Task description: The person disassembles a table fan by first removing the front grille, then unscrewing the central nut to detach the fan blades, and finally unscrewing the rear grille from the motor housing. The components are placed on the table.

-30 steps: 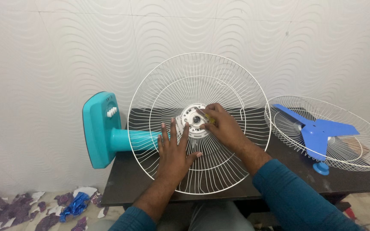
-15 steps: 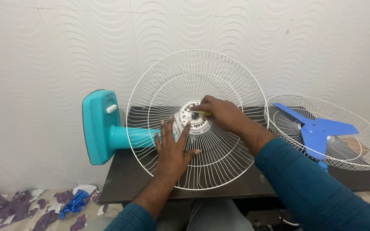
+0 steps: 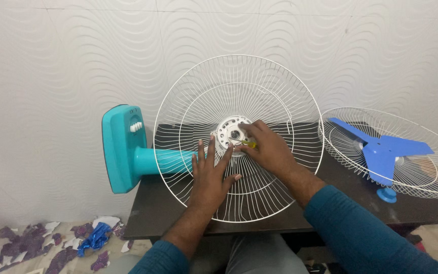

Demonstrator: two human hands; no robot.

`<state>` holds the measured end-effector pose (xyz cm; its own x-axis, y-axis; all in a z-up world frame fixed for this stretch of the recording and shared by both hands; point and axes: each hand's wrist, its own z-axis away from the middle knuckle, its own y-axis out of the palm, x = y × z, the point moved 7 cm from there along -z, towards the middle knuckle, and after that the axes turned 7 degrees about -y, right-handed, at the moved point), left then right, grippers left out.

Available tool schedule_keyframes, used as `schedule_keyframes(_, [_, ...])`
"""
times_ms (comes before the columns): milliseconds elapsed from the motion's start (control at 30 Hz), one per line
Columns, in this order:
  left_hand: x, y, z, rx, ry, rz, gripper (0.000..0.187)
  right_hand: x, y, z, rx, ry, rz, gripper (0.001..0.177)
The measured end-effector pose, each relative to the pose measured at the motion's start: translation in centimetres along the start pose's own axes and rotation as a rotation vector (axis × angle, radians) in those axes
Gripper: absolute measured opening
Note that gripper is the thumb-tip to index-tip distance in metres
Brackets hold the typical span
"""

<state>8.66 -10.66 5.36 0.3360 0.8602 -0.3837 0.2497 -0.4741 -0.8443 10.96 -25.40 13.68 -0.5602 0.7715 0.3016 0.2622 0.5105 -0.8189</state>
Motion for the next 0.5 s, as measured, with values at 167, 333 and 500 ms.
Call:
schedule_keyframes(167, [0.5,-1.0,0.5,-0.178,0.038,0.225,0.099,0.0,-0.1,-0.2,0.002,0.083,0.085,0.053])
schedule_keyframes(333, [1.1,-0.4,0.2,-0.076,-0.083,0.089,0.098,0.4,-0.6,-0.7,0.003,0.058,0.082,0.051])
schedule_keyframes(500, [0.9,0.0,-0.1,0.022,-0.129,0.019,0.101,0.8,0.0,-1.0,0.096,0.052,0.196,0.062])
